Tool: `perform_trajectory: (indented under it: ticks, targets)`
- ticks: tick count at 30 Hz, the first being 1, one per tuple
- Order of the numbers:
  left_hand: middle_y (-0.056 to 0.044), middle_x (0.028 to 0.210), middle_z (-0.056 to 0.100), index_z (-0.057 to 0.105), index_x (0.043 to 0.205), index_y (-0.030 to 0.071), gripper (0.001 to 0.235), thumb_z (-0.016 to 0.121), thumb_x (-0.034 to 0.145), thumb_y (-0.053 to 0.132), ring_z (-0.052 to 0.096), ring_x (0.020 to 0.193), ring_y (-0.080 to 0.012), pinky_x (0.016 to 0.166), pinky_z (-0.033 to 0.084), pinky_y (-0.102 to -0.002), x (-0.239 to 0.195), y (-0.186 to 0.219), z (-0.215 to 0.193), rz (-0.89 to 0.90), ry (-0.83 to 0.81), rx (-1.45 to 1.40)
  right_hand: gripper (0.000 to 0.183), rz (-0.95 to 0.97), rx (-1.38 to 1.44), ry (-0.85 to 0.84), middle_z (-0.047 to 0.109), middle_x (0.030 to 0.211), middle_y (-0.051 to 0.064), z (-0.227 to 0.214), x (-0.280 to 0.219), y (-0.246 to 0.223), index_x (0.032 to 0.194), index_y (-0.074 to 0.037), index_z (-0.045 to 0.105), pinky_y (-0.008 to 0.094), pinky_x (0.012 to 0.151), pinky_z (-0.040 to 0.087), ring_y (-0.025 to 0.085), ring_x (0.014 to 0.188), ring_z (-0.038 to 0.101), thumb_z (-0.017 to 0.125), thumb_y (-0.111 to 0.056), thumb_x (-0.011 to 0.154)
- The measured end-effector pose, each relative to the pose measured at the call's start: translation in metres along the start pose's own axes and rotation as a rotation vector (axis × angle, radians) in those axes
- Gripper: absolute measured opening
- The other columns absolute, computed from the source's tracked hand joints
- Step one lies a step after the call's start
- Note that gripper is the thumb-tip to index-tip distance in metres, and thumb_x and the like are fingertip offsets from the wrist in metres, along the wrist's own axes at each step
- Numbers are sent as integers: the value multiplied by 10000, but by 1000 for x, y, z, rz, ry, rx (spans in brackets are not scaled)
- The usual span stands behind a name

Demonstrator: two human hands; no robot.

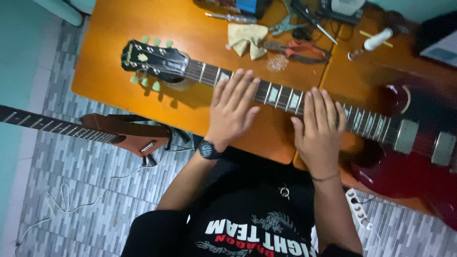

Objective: The person replaces strings on a red electric guitar, then wipes the body and fretboard with a cloth. They then pick up a brown acoustic guitar and replace its strings using a string winder.

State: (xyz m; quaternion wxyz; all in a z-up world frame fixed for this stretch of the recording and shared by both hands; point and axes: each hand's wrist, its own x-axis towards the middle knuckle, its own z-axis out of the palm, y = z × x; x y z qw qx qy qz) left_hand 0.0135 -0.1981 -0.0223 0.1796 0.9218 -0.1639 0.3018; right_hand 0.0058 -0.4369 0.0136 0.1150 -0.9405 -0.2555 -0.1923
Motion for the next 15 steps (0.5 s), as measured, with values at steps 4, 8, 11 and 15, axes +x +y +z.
perform_trajectory:
  ticks: [4, 8, 11, 15]
  targets:
    - [-144, 1581, 470, 504, 1525, 84, 567, 408, 1086, 430, 392, 1497, -340, 1241, 226, -507, -8, -42, -17, -74, -10, 74, 556, -22, -27, 4, 525, 1545, 225, -11, -9, 21, 1538, 14, 519, 537, 1159, 327, 366, 1447, 449, 488, -345, 1114]
    - [-176, 1585, 452, 477, 1527, 23, 565, 394, 1105, 390, 352, 1515, -342, 1271, 208, -497, -2, -55, -47, -164, -70, 113, 556, 11, -138, -43, 659, 1453, 201, -40, -14, 40, 1431, 33, 653, 496, 1142, 437, 355, 1373, 591, 641, -372, 1050]
    - [-184, 1606, 421, 436, 1538, -10, 571, 351, 1119, 369, 346, 1531, -330, 1298, 207, -488, 3, -50, -59, -221, -137, 123, 696, 61, -218, -109, 706, 1425, 203, -52, -27, 66, 1415, 59, 684, 488, 1143, 484, 347, 1356, 631, 684, -484, 979]
    - [-201, 1603, 418, 425, 1536, -24, 561, 415, 1115, 348, 335, 1535, -346, 1305, 187, -501, 5, -46, -60, -238, -117, 83, 842, 133, -267, -109, 719, 1413, 217, -54, -41, 87, 1410, 75, 705, 478, 1119, 499, 340, 1357, 638, 728, -592, 896]
